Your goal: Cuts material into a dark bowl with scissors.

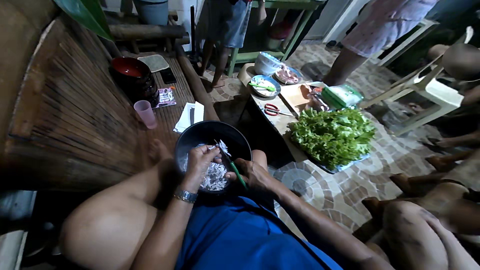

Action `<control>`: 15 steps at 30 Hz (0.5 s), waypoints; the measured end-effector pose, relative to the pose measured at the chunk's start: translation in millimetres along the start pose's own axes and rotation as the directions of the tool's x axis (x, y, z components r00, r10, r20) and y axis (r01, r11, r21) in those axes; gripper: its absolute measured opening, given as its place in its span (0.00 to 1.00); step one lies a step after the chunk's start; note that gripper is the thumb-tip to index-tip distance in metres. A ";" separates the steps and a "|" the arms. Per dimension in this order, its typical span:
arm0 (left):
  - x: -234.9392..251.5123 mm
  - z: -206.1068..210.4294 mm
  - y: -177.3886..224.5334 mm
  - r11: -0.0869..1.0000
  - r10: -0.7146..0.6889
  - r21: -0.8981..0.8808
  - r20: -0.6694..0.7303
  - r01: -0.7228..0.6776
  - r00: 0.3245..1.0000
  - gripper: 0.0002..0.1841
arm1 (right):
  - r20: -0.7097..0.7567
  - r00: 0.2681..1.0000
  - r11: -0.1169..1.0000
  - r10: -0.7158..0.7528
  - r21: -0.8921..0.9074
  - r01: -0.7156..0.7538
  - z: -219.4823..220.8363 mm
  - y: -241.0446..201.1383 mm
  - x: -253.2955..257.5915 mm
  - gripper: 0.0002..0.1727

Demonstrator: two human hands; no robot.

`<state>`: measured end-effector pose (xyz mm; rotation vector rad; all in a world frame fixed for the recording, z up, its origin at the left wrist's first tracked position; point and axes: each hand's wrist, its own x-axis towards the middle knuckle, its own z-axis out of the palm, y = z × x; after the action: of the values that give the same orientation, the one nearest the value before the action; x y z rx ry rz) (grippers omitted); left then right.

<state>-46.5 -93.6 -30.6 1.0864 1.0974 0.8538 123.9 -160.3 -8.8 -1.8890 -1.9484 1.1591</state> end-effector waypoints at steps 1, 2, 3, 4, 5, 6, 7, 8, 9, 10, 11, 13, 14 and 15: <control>-0.9 0.2 0.7 1.000 0.009 0.025 0.008 -0.010 1.000 0.05 | 0.021 0.999 1.000 0.025 0.000 -0.025 -1.5 -1.1 0.5 0.36; -1.5 0.8 1.1 0.999 0.018 0.037 0.013 -0.018 1.000 0.05 | 0.029 0.999 0.999 0.043 0.004 -0.043 -2.7 -2.3 0.6 0.36; -1.7 1.2 1.2 0.999 0.022 0.042 0.013 -0.023 1.000 0.05 | 0.028 0.998 0.998 0.054 0.010 -0.054 -3.3 -3.4 0.8 0.37; -1.7 1.3 1.2 0.998 0.027 0.048 0.012 -0.027 1.000 0.05 | 0.020 0.999 0.999 0.049 0.020 -0.050 -2.7 -3.2 1.2 0.36; -1.9 1.3 1.4 0.998 0.028 0.055 0.010 -0.028 1.000 0.05 | 0.004 0.999 0.999 0.033 0.030 -0.033 -1.0 -2.1 1.6 0.36; -1.9 1.3 1.6 0.998 0.024 0.063 0.005 -0.024 1.000 0.06 | -0.016 1.000 0.999 0.014 0.039 -0.013 1.4 -0.7 2.1 0.35; -1.7 1.2 1.7 0.998 0.019 0.068 0.000 -0.018 1.000 0.06 | -0.037 0.999 0.999 -0.005 0.045 0.007 3.8 0.2 2.6 0.35; -1.5 1.0 2.2 0.998 0.006 0.069 -0.006 -0.006 1.000 0.06 | -0.051 0.998 0.999 -0.021 0.048 0.023 5.7 0.6 3.0 0.35; -1.1 0.6 2.5 0.998 -0.007 0.065 -0.010 0.008 1.000 0.07 | -0.063 0.997 0.998 -0.032 0.051 0.035 7.3 1.0 3.5 0.34; -0.5 0.0 2.4 0.998 -0.022 0.058 -0.008 0.022 1.000 0.07 | -0.071 0.997 0.998 -0.039 0.051 0.042 8.3 1.3 3.8 0.34; 0.0 -0.5 2.0 0.998 -0.027 0.052 -0.005 0.027 1.000 0.06 | -0.076 0.996 0.998 -0.044 0.046 0.047 9.0 1.9 3.9 0.33; -0.2 -1.8 1.5 0.998 -0.029 0.048 0.004 0.029 1.000 0.05 | -0.084 0.995 0.998 -0.049 0.031 0.052 9.7 2.5 4.0 0.33; -0.7 -2.8 2.0 0.998 -0.030 0.053 0.013 0.030 0.999 0.05 | -0.091 0.994 0.998 -0.056 0.024 0.058 10.1 2.7 4.0 0.32; -1.1 -3.8 2.2 0.998 -0.031 0.060 0.024 0.030 0.999 0.05 | -0.097 0.993 0.998 -0.061 0.017 0.063 10.6 3.4 4.0 0.31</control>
<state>-50.6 -93.1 -28.5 1.1242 1.1219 0.7860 119.3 -161.2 -19.5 -1.8245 -1.9226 1.0469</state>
